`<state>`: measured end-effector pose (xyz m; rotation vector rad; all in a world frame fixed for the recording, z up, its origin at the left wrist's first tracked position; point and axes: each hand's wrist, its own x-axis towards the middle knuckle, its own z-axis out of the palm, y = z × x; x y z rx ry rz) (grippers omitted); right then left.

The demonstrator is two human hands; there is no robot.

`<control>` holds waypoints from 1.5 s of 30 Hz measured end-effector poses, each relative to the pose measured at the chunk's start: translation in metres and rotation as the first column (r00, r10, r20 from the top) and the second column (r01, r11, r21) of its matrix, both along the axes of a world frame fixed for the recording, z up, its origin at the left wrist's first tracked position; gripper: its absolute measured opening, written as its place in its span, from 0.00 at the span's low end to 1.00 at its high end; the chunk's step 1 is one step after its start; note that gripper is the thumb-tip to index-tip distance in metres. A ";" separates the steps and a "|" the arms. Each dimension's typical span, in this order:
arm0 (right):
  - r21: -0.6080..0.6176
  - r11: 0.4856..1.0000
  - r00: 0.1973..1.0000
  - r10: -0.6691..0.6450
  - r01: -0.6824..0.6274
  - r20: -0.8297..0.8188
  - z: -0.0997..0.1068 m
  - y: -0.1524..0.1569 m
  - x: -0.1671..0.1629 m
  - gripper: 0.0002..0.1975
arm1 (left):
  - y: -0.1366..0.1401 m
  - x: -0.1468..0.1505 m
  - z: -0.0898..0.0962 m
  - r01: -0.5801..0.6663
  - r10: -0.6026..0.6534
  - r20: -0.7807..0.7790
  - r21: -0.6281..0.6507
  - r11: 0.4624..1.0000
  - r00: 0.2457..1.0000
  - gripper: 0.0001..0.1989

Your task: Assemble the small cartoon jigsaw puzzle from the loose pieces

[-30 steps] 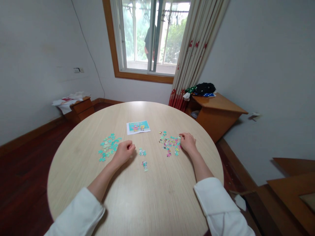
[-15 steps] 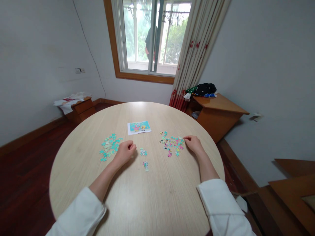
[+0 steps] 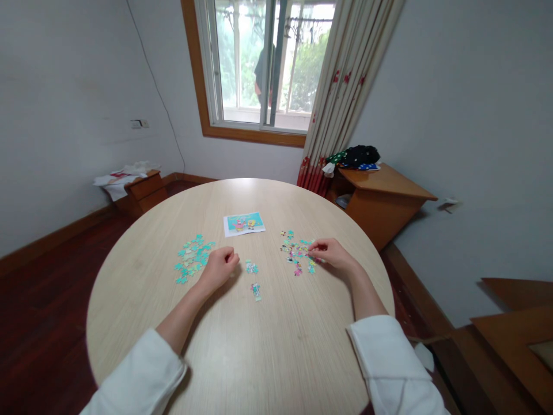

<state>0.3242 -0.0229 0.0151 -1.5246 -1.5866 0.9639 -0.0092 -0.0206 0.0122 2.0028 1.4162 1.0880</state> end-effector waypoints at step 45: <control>-0.208 0.886 0.878 0.450 -0.415 0.165 0.026 -0.015 -0.003 0.10 | -0.004 0.000 -0.004 0.202 -0.205 -0.276 -0.041 0.979 0.939 0.12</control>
